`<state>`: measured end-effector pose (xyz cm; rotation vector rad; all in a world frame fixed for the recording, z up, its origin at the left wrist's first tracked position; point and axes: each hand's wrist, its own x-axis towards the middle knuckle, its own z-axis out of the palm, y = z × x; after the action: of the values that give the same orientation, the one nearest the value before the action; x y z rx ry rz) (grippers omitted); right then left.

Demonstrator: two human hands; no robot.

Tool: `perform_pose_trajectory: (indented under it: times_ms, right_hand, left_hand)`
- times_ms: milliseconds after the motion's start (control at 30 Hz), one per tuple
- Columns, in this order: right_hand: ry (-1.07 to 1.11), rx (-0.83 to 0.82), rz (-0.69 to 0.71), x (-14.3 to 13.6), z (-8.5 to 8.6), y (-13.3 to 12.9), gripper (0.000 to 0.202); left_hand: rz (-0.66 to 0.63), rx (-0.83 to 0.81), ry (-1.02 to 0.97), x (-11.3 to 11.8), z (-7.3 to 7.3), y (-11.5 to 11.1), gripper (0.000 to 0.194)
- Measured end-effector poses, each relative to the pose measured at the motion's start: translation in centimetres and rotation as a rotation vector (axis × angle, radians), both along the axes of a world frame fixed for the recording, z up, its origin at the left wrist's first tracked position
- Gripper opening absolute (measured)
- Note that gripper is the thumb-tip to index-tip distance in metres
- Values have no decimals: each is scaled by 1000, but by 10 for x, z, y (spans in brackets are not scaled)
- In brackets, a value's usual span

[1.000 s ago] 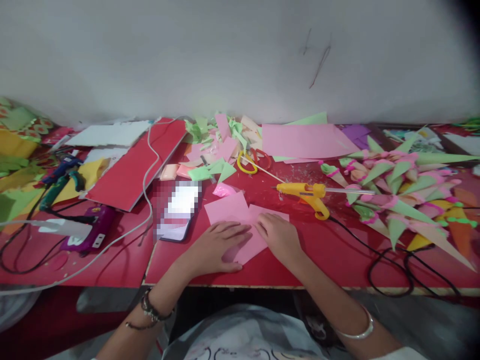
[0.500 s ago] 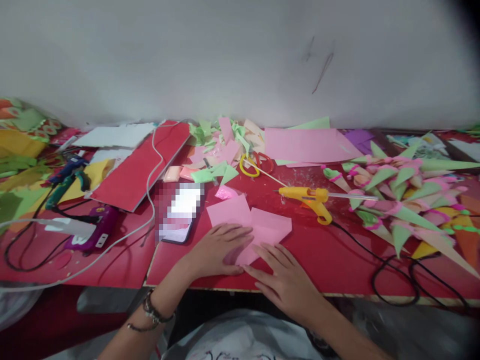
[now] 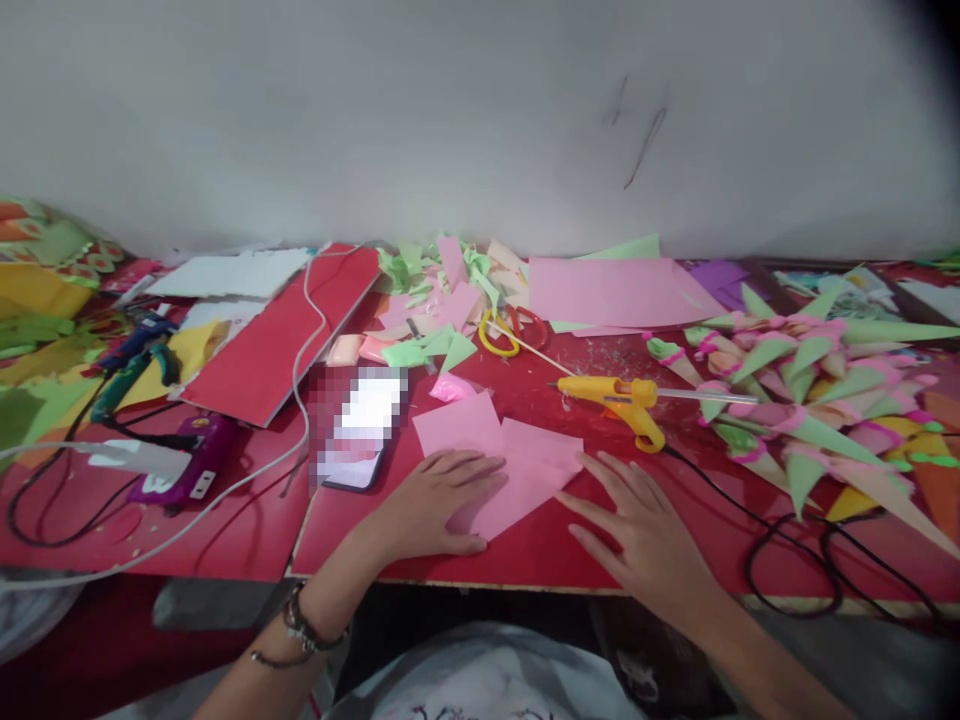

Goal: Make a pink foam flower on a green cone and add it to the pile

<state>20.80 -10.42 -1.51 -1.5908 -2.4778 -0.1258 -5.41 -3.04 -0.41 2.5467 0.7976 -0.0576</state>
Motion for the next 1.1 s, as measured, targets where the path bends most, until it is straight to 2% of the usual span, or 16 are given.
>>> perform_pose_trajectory:
  times_ms: [233, 400, 467, 533, 567, 667, 733, 800, 867, 933, 1100]
  right_hand:
    - [-41, 7, -123, 18, -3, 3, 34]
    - [-80, 86, -239, 3, 1, 6, 42]
    - [-36, 93, -159, -11, 0, 3, 45]
    - [-13, 6, 46, -26, -3, -3, 43]
    - [-6, -25, 87, -32, -6, -6, 44]
    - [-1, -75, 75, -42, -12, -12, 46]
    - [8, -87, 53, -43, -14, -14, 46]
    - [18, -92, 50, -42, -14, -13, 47]
    - [25, -95, 53, -41, -13, -13, 47]
    - [27, -96, 55, -40, -13, -12, 48]
    - [34, -86, 62, -41, -13, -12, 49]
  left_hand:
    - [-1, 2, -16, -4, -1, 0, 69]
    - [-6, 3, -30, 1, 0, 0, 70]
    - [-17, 4, -51, 1, 4, -2, 72]
    - [6, 23, -97, -5, 11, -2, 71]
    - [42, 48, -132, -12, 15, -2, 67]
    - [276, 245, -237, -47, 28, 8, 40]
    - [497, 388, -261, -75, 33, 21, 40]
    - [653, 423, -155, -98, 34, 35, 45]
    - [707, 404, -36, -111, 33, 48, 46]
    - [696, 350, 45, -116, 32, 55, 44]
    - [668, 255, 79, -117, 27, 65, 44]
